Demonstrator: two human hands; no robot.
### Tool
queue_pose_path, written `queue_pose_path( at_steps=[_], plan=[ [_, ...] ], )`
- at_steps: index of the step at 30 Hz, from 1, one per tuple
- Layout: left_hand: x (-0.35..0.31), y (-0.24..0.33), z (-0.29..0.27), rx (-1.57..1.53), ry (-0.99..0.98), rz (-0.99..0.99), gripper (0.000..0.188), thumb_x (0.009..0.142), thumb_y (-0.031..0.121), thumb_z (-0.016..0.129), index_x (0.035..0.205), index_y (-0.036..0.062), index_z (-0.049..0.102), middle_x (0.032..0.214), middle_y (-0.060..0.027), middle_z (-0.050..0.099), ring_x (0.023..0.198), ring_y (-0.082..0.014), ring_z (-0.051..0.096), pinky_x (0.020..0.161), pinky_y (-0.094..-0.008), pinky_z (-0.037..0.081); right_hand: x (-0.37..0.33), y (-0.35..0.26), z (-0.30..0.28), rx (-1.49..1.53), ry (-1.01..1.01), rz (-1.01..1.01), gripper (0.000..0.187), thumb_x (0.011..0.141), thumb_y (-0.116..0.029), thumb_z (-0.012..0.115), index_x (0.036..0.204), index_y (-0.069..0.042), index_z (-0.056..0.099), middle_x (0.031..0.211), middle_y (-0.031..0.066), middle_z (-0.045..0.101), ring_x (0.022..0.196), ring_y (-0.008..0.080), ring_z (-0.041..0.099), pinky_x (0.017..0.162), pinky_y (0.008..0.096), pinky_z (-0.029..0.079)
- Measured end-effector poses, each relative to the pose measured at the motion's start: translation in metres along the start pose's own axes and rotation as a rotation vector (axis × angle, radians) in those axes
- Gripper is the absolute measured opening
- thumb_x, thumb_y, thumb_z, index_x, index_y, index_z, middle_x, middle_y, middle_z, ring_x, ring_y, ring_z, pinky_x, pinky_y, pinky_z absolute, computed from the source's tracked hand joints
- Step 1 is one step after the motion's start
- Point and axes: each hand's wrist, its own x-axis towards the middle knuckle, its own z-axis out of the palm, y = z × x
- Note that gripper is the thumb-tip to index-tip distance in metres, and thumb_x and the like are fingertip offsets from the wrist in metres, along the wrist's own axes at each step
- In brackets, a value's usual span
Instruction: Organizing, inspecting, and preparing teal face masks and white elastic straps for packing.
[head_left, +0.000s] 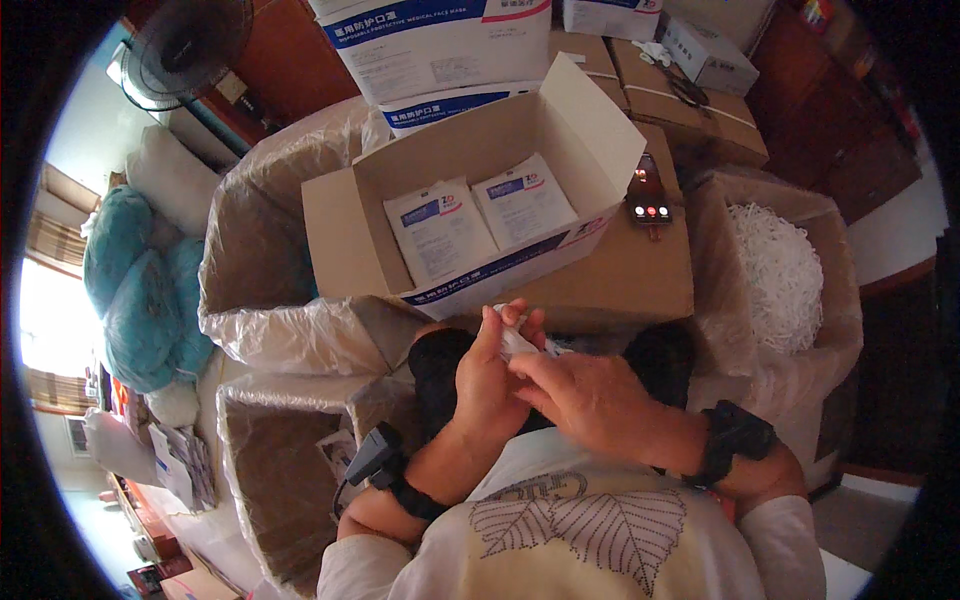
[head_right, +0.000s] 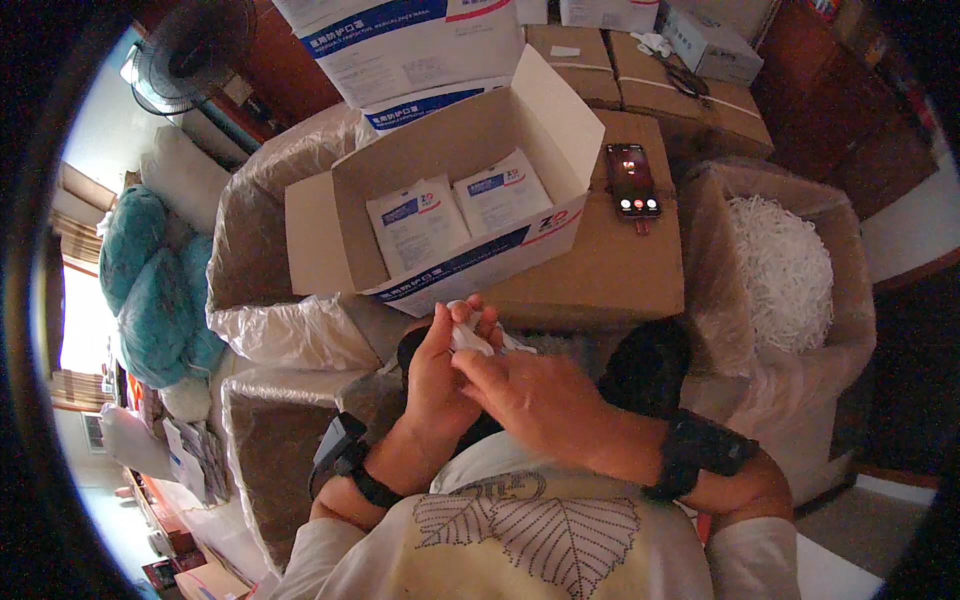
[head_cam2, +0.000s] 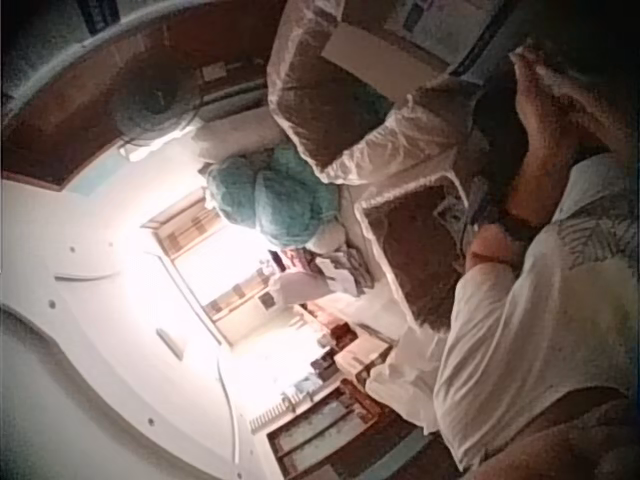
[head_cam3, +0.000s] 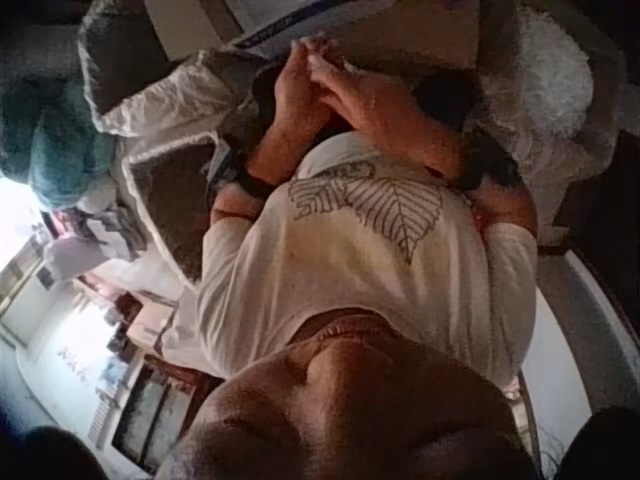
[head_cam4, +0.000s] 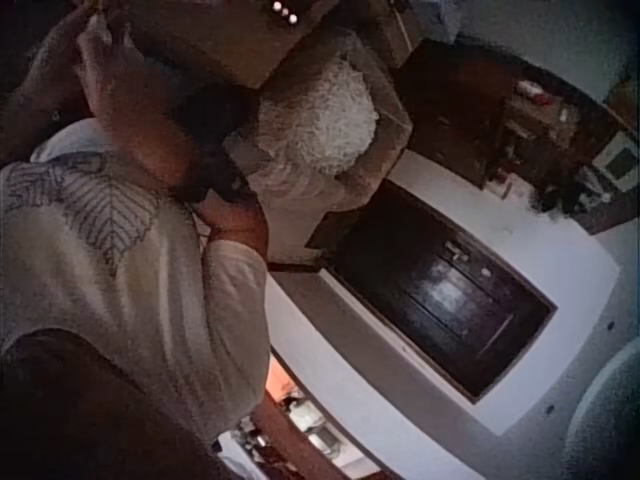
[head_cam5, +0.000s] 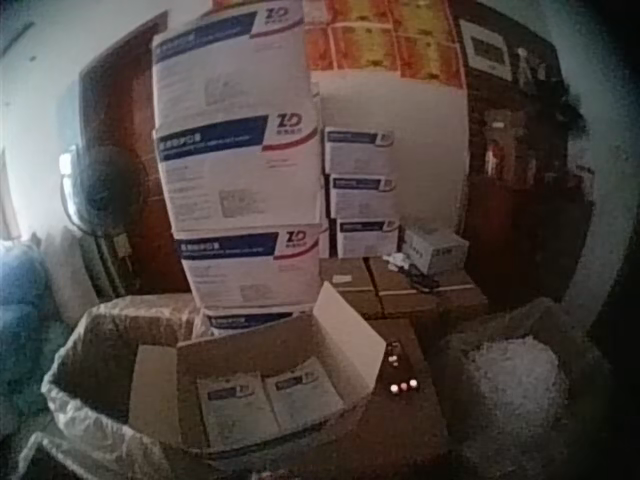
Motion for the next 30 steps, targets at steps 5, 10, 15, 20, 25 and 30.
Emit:
queue_pose_path(
  at_steps=[5, 10, 15, 20, 25, 30],
  plan=[
    [0.0, -0.007, 0.002, 0.101, 0.044, 0.061, 0.026, 0.091, 0.034, 0.039, 0.088, 0.011, 0.051, 0.102, -0.0008, 0.051, 0.098, -0.0167, 0.048, 0.085, -0.0315, 0.037, 0.002, 0.011, 0.005, -0.197, -0.053, 0.076, 0.026, 0.08, -0.023, 0.055, 0.1, -0.009, 0.045, 0.071, 0.0133, 0.059, 0.062, 0.0312, 0.059, 0.052, 0.0405, 0.046],
    [-0.002, -0.006, -0.001, 0.082, 0.039, 0.017, 0.03, 0.091, 0.035, 0.036, 0.092, 0.0084, 0.051, 0.105, -0.002, 0.051, 0.101, -0.0182, 0.047, 0.087, -0.0331, 0.037, 0.007, 0.008, 0.001, -0.039, -0.158, 0.221, 0.023, 0.081, -0.024, 0.054, 0.095, -0.008, 0.046, 0.072, 0.0153, 0.058, 0.063, 0.0312, 0.059, 0.055, 0.0408, 0.046],
    [-0.003, -0.005, -0.004, 0.034, -0.099, -0.025, 0.026, 0.091, 0.029, 0.036, 0.091, 0.0069, 0.05, 0.106, -0.004, 0.05, 0.106, -0.0213, 0.045, 0.09, -0.036, 0.035, 0.01, 0.029, -0.004, 0.531, -0.245, 0.258, 0.016, 0.087, -0.023, 0.049, 0.089, -0.007, 0.047, 0.07, 0.0081, 0.054, 0.059, 0.0157, 0.052, 0.052, 0.0291, 0.041],
    [-0.002, -0.008, -0.002, 0.062, -0.081, -0.019, 0.024, 0.091, 0.027, 0.036, 0.09, 0.0067, 0.049, 0.104, -0.0047, 0.049, 0.107, -0.0219, 0.043, 0.091, -0.037, 0.033, 0.01, 0.025, -0.014, 1.122, -0.439, 0.615, 0.014, 0.09, -0.021, 0.044, 0.085, -0.008, 0.047, 0.069, -0.0036, 0.044, 0.056, 0.0045, 0.038, 0.049, 0.0203, 0.032],
    [0.0, -0.01, 0.005, 0.089, 0.025, 0.072, 0.023, 0.091, 0.026, 0.037, 0.09, 0.0063, 0.049, 0.101, -0.0047, 0.05, 0.106, -0.0207, 0.044, 0.091, -0.0354, 0.033, 0.007, 0.025, 0.005, 0.503, -0.129, 0.363, 0.016, 0.087, -0.019, 0.049, 0.09, -0.003, 0.045, 0.075, 0.0067, 0.053, 0.064, 0.0144, 0.051, 0.057, 0.0276, 0.041],
    [-0.004, -0.01, 0.012, 0.047, 0.031, 0.061, 0.025, 0.091, 0.026, 0.037, 0.092, 0.0055, 0.05, 0.096, -0.0044, 0.053, 0.096, -0.0187, 0.048, 0.09, -0.0327, 0.033, 0.006, 0.025, 0.015, 0.329, -0.001, 0.281, 0.024, 0.083, -0.016, 0.053, 0.098, -0.001, 0.042, 0.087, 0.0162, 0.057, 0.083, 0.032, 0.057, 0.069, 0.0379, 0.045]
  ],
)
